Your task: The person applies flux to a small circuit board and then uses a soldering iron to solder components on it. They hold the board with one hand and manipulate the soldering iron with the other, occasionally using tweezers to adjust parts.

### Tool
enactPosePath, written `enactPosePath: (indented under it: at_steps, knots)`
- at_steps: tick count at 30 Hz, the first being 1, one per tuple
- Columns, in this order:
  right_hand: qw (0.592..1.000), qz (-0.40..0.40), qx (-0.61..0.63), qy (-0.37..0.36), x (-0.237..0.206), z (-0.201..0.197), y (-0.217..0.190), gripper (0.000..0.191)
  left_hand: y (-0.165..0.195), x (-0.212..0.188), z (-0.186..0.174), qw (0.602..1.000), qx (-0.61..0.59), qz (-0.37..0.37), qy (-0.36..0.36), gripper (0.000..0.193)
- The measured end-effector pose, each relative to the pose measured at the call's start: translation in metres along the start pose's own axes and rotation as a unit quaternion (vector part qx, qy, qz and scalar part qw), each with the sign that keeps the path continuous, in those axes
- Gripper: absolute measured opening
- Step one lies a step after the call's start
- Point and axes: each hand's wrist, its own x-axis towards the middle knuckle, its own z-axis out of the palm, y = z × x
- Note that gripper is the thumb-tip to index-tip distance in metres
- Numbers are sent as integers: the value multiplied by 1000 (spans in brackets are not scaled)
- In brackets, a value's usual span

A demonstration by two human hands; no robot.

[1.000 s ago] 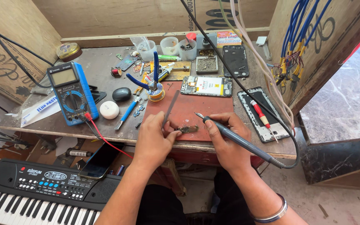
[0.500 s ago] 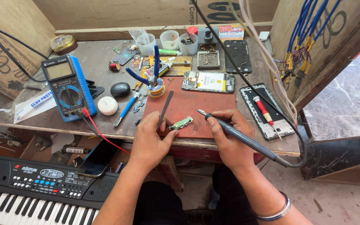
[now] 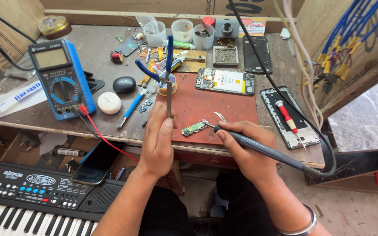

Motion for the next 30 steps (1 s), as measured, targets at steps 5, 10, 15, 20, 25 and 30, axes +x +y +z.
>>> enactPosePath:
  at_steps: [5,10,15,20,25,30]
  knots:
    - [999,-23,-18,-22,7,13,2,21,-13,10,-7,997,-43,-55,-44,17]
    - [998,35,-39,-25,9,25,11,19,-27,12,-17,999,8,-27,-42,16]
    - [998,32,-39,-31,10,34,21,17,-38,14,-21,996,-15,-30,-81,15]
    - [998,28,-41,-30,10,42,25,16,-43,12,-22,996,10,-32,-80,12]
    - [998,33,-52,-31,10,43,25,16,-44,12,-21,996,26,-17,-83,10]
    - [998,42,-42,-22,10,43,24,18,-43,11,-20,995,42,-20,-87,11]
